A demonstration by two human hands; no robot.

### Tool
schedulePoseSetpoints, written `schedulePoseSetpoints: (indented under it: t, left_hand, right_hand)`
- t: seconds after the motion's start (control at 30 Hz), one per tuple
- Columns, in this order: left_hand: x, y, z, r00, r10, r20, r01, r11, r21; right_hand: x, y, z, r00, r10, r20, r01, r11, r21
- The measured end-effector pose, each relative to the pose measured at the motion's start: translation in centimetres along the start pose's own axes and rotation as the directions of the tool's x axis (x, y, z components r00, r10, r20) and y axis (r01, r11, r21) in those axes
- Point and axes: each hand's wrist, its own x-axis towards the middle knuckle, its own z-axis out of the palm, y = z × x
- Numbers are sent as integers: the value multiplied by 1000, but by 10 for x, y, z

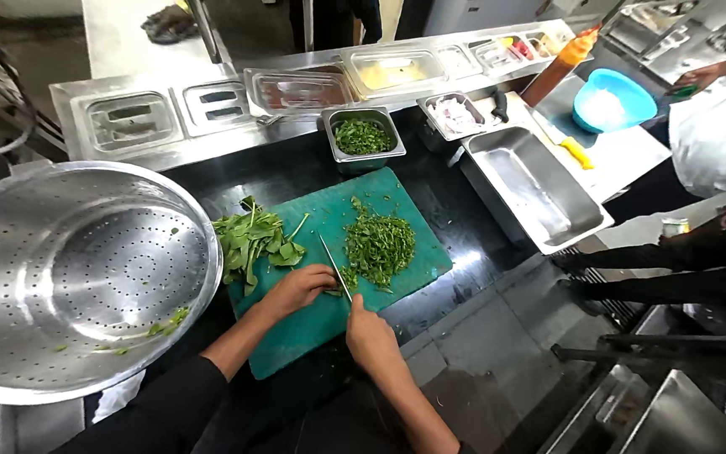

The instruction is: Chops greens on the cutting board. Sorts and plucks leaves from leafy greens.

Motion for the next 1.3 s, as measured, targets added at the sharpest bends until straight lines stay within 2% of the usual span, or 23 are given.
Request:
schedulePoseSetpoints:
  t: [0.13, 0.3, 0.47, 0.63, 0.77, 0.87, 1.03, 1.13, 1.3]
  left_hand:
    - [-1, -3, -2, 999, 0, -39, 1, 1000, 31]
    - [6, 4, -11, 992, 34, 118, -40, 998, 48]
    - [-1, 7, -10, 988, 67, 143, -86, 987, 133]
    - [-6, 2, -11, 988, 89, 125, -97, 993, 66]
    - [-2, 0, -13, 991, 87, 105, -89, 996, 11]
    - [-1, -3, -14, 988, 110, 106, -111, 994, 9]
    - [1, -1, -21, 978, 119, 169, -127, 991, 35]
    - [-5, -3, -23, 969, 135, 206, -147, 988, 43]
    - [0, -9, -22, 976, 149, 160, -153, 988, 11]
  right_hand:
    - [-2, -5, 0, 1000, 2, 17, -2, 1000, -8]
    - [-3, -11, -9, 998, -5, 57, 5, 1000, -12]
    - [12, -13, 7, 1000, -13, 0, 13, 1000, 15]
    - [1, -16, -10, 997, -23, 71, 20, 999, 36]
    - [8, -20, 5, 1000, 4, -15, -4, 1000, 8]
    - [-6, -25, -11, 998, 9, 60, -8, 1000, -13]
    - [6, -21, 10, 1000, 5, 16, -6, 999, 41]
    - [-1, -20, 0, 997, -10, 79, 5, 998, 60]
    - [4, -20, 14, 999, 2, 45, -5, 997, 73]
